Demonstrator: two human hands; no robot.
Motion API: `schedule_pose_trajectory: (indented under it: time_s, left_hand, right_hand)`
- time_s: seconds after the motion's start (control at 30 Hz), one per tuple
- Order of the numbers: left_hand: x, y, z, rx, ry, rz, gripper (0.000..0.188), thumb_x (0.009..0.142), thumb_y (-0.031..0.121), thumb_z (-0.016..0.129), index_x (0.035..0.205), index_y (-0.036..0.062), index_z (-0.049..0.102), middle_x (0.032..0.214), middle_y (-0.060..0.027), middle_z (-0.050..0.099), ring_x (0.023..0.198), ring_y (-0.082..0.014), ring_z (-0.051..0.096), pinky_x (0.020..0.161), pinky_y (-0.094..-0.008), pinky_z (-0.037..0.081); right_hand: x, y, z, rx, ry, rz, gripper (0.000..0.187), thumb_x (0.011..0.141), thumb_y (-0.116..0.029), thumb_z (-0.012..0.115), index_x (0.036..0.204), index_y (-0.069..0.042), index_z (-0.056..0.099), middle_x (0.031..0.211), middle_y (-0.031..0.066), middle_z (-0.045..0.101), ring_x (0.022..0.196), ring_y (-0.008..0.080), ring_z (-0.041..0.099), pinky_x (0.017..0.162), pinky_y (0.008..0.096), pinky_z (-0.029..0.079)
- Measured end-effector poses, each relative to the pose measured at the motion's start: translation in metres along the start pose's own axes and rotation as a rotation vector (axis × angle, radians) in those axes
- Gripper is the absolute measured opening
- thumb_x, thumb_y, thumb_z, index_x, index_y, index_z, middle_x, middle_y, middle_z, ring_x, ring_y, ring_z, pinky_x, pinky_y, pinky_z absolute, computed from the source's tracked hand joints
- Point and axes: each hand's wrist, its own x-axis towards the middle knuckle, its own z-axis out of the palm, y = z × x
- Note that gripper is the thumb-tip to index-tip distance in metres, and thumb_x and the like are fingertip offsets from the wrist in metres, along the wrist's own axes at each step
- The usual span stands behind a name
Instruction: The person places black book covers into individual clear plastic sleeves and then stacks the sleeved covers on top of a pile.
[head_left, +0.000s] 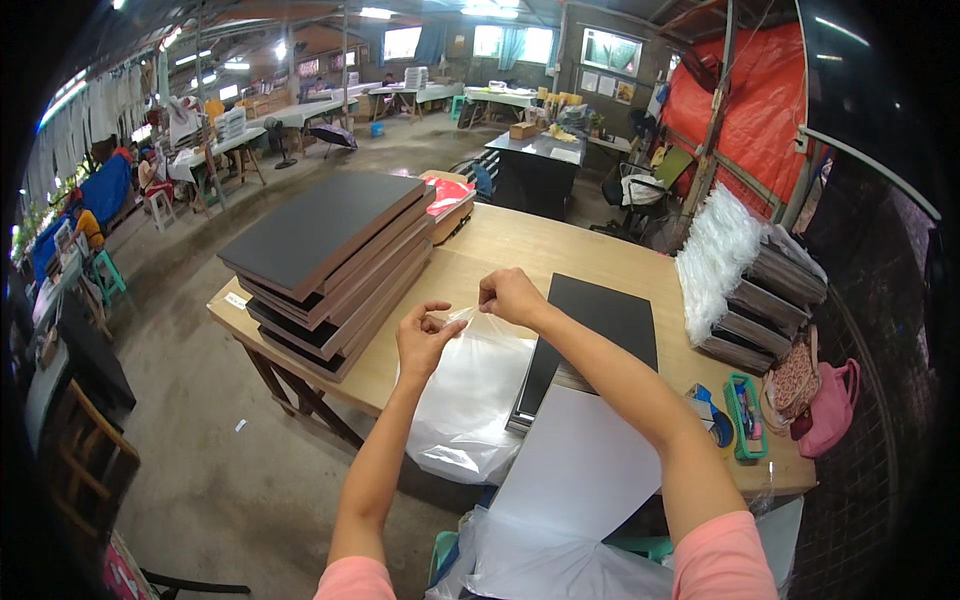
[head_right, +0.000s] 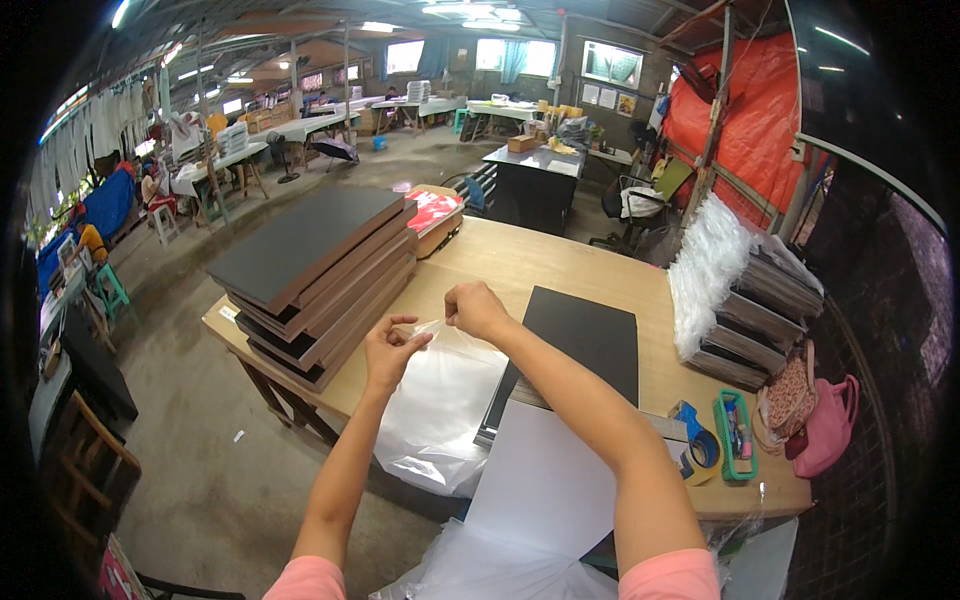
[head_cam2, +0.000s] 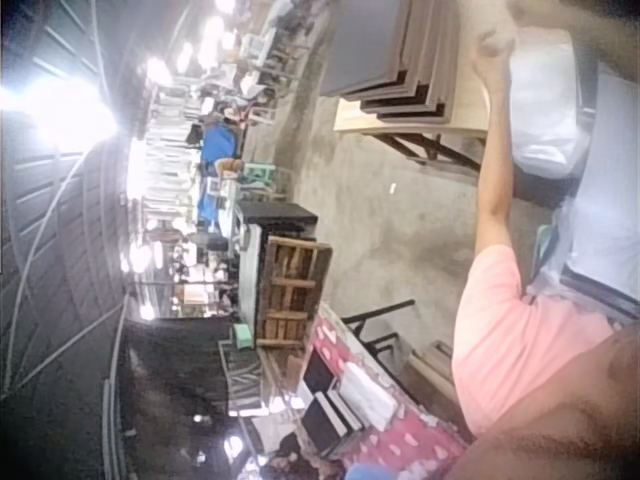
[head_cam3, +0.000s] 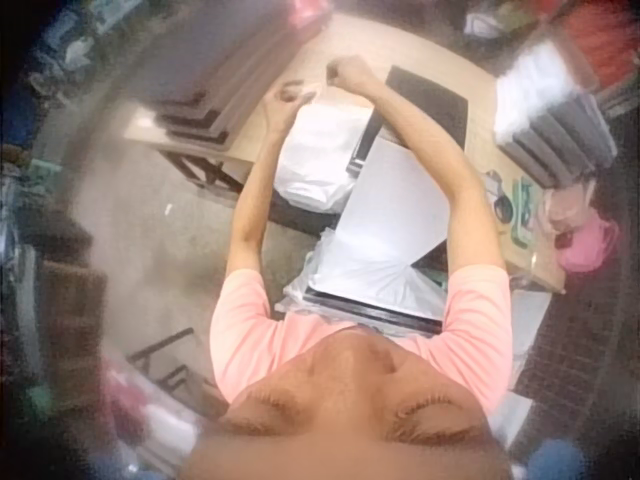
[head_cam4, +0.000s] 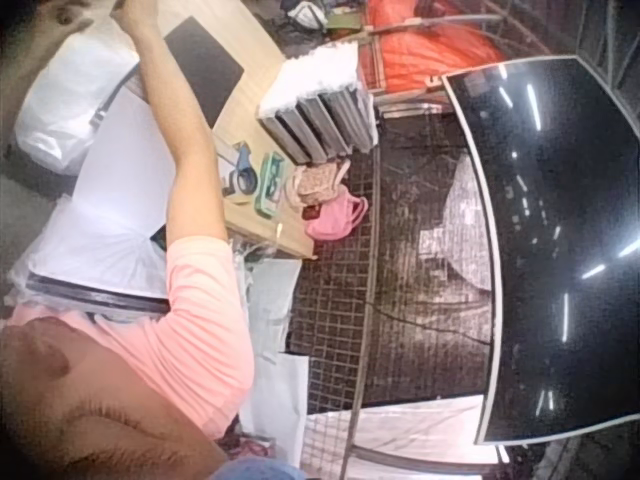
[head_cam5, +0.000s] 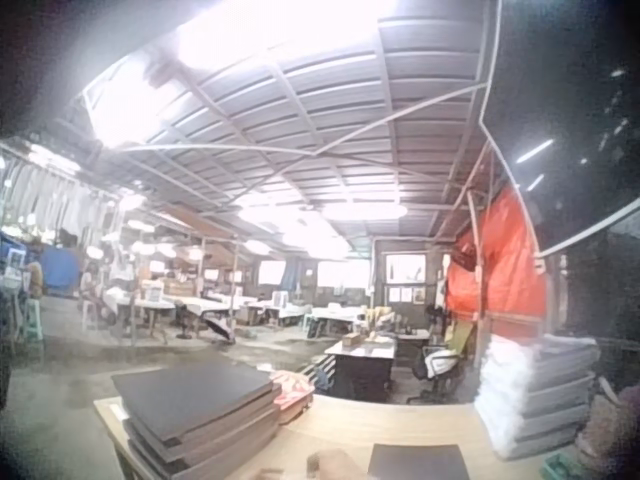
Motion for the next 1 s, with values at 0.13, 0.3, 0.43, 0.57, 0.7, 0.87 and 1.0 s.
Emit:
schedule_pose_trajectory:
  time_s: [0.13, 0.3, 0.43, 0.57, 0.7, 0.87, 1.0]
  left_hand:
    - [0.002, -0.023, 0.004, -0.184, -0.133, -0.157, 0.036, 0.085, 0.035, 0.066, 0.097, 0.002, 0.062, 0.071, 0.0006, 0.059, 0.067, -0.0067, 0.053, 0.064, -0.0208, 0.044]
    - [0.005, 0.005, 0.013, -0.099, -1.348, -0.291, 0.057, 0.088, 0.058, 0.049, 0.095, 0.0028, 0.064, 0.075, -0.0011, 0.059, 0.067, -0.0098, 0.051, 0.062, -0.023, 0.041]
    - [-0.003, 0.05, -0.089, 0.11, -1.41, -0.231, 0.051, 0.087, 0.049, 0.058, 0.102, -0.0004, 0.063, 0.086, -0.0081, 0.062, 0.08, -0.015, 0.058, 0.075, -0.0278, 0.047]
    - [-0.089, 0.111, -0.107, -0.382, -0.896, 0.102, 0.052, 0.084, 0.052, 0.061, 0.098, 0.0021, 0.062, 0.081, -0.0027, 0.061, 0.073, -0.0153, 0.054, 0.074, -0.0308, 0.047]
    - [-0.122, 0.082, -0.083, -0.214, -1.119, -0.106, 0.049, 0.083, 0.048, 0.063, 0.1, 0.0023, 0.058, 0.082, -0.0041, 0.058, 0.074, -0.0176, 0.055, 0.073, -0.0349, 0.048]
    - [-0.154, 0.008, -0.048, -0.419, -1.213, -0.077, 0.038, 0.085, 0.035, 0.067, 0.105, 0.0037, 0.058, 0.08, -0.0086, 0.059, 0.074, -0.0196, 0.058, 0.071, -0.0381, 0.05]
    - [-0.151, 0.085, 0.003, -0.1, -1.535, -0.012, 0.036, 0.091, 0.035, 0.058, 0.108, 0.0039, 0.058, 0.073, -0.0107, 0.061, 0.067, -0.017, 0.06, 0.056, -0.0307, 0.05]
  right_hand:
    - [-0.001, 0.005, 0.003, -0.066, 0.075, -0.172, 0.01, 0.071, -0.002, 0.065, 0.08, -0.003, 0.064, 0.081, 0.0154, 0.066, 0.081, 0.0292, 0.064, 0.07, 0.0355, 0.05]
    - [-0.004, 0.012, -0.002, 0.011, -0.483, -0.2, 0.02, 0.078, -0.009, 0.064, 0.095, -0.001, 0.059, 0.091, 0.0162, 0.065, 0.087, 0.0281, 0.062, 0.076, 0.037, 0.048]
    - [-0.035, -0.071, 0.007, 0.631, -1.293, -0.206, 0.033, 0.087, -0.024, 0.064, 0.106, 0.003, 0.061, 0.096, 0.0114, 0.066, 0.088, 0.0173, 0.061, 0.08, 0.0316, 0.047]
    - [-0.114, -0.124, -0.031, 0.938, -1.689, -0.541, 0.025, 0.087, -0.024, 0.064, 0.092, 0.001, 0.068, 0.088, 0.0117, 0.069, 0.082, 0.0167, 0.065, 0.076, 0.0301, 0.049]
    - [-0.174, -0.089, -0.072, 1.272, -1.323, -0.527, 0.029, 0.088, -0.021, 0.063, 0.1, 0.006, 0.066, 0.087, 0.0129, 0.069, 0.081, 0.0219, 0.068, 0.073, 0.0319, 0.053]
    - [-0.268, -0.037, -0.069, 1.356, -1.086, -0.44, 0.028, 0.086, -0.023, 0.065, 0.101, 0.001, 0.066, 0.083, 0.0108, 0.069, 0.085, 0.0258, 0.067, 0.083, 0.0441, 0.048]
    - [-0.328, -0.023, -0.072, 1.691, -0.601, -0.635, 0.035, 0.08, -0.034, 0.07, 0.092, -0.001, 0.067, 0.075, 0.0112, 0.067, 0.081, 0.0282, 0.066, 0.094, 0.0581, 0.037]
